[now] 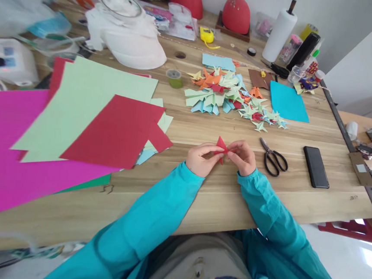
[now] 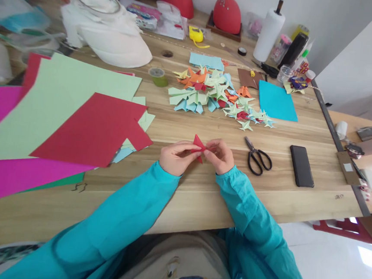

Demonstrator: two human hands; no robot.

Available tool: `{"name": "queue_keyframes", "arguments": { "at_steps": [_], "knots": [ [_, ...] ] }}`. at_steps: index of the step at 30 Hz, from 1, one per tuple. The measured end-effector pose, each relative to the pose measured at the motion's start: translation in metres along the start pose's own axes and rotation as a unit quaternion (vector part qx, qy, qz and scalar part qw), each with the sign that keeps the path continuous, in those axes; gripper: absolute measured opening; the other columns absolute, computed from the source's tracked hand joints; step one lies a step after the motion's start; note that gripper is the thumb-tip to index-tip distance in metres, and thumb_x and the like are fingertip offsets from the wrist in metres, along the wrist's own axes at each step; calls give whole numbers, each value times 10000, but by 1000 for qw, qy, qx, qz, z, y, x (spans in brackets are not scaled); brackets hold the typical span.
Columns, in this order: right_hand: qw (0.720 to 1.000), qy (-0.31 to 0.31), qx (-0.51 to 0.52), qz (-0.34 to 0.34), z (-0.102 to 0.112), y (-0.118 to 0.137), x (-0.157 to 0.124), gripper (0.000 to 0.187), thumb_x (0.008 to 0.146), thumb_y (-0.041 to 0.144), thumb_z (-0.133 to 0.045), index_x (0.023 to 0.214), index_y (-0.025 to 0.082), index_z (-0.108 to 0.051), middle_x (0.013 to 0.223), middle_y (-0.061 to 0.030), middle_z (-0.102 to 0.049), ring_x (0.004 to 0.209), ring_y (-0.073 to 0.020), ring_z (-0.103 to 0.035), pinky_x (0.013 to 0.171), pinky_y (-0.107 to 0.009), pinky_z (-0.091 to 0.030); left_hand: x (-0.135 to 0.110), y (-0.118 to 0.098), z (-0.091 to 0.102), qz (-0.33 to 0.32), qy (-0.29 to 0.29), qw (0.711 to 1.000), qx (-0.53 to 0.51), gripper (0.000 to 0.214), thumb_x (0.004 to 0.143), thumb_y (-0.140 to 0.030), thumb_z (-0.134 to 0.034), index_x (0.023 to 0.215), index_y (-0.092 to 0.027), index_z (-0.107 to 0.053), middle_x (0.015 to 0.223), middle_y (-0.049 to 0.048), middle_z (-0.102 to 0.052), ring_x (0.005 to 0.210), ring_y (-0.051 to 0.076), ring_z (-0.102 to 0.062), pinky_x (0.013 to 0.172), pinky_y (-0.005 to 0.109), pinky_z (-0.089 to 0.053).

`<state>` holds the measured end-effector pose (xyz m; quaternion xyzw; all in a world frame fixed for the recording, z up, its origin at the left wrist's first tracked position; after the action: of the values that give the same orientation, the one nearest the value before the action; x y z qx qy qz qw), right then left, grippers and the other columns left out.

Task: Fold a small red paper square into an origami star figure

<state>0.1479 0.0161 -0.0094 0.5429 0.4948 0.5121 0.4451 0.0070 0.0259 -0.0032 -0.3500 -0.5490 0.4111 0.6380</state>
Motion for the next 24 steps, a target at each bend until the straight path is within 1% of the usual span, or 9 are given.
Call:
{"name": "queue_keyframes", "arguments": {
  "at_steps": [2,5,9,13,17,20,22,24],
  "knots": [
    [999,1,-40,24,-1,1,-1,219,678,363,-680,771,187,-590,744,-25,-613,640,-115,-569,543,-240,-450,0,3,0,34,-5,999,-30,79,637,-197,-708,715,-186,-702,769,50,-693,713,164,-635,651,287,-521],
    [997,-17,-67,15,0,-6,-1,217,695,382,-667,735,177,-605,683,-20,-604,597,-110,-547,545,-254,-447,0,7,-1,77,-4,995,-60,89,617,-201,-717,700,-175,-700,754,49,-691,674,155,-628,599,268,-509],
    [999,-25,-30,-2,1,-14,0,259,675,414,-679,707,169,-601,617,-2,-597,548,-97,-539,540,-249,-456,1,8,-3,105,20,992,-71,99,618,-223,-713,697,-165,-696,737,46,-690,626,137,-606,564,253,-484],
    [999,-42,-13,-21,3,-14,1,298,624,425,-715,683,164,-583,573,11,-587,519,-94,-542,531,-247,-475,0,10,-6,128,39,988,-80,138,630,-261,-705,714,-154,-681,688,35,-681,561,118,-574,524,243,-459],
    [998,-44,11,-36,3,-12,1,334,595,395,-744,750,172,-550,601,21,-594,504,-81,-546,507,-225,-465,-1,13,-9,162,40,977,-133,277,603,-265,-725,831,-144,-626,752,54,-695,632,138,-616,595,257,-484],
    [997,-37,22,-61,2,-12,1,389,572,402,-752,804,178,-535,594,33,-591,482,-75,-533,467,-206,-437,-1,13,-10,188,37,965,-179,379,573,-264,-747,884,-142,-567,754,64,-695,676,162,-641,638,279,-498],
    [996,-25,20,-88,0,-13,0,385,587,421,-734,807,174,-538,587,27,-600,478,-81,-533,448,-204,-421,-1,13,-10,201,38,959,-198,421,562,-266,-755,905,-142,-545,752,66,-694,686,173,-649,652,293,-504],
    [994,-8,16,-104,-1,-12,-1,366,610,456,-704,763,165,-544,569,15,-605,469,-85,-531,439,-208,-412,-1,13,-9,210,36,955,-204,441,557,-264,-758,917,-139,-534,751,69,-693,683,175,-651,654,297,-506]
  ]
}}
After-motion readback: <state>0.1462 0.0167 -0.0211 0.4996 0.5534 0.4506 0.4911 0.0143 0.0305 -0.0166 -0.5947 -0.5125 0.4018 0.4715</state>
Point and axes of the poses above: each hand's wrist, its own x-axis towards the middle knuckle, its own z-axis out of the back of the hand, y = z × x, the point moved 4 cm from there along x, towards the middle knuckle
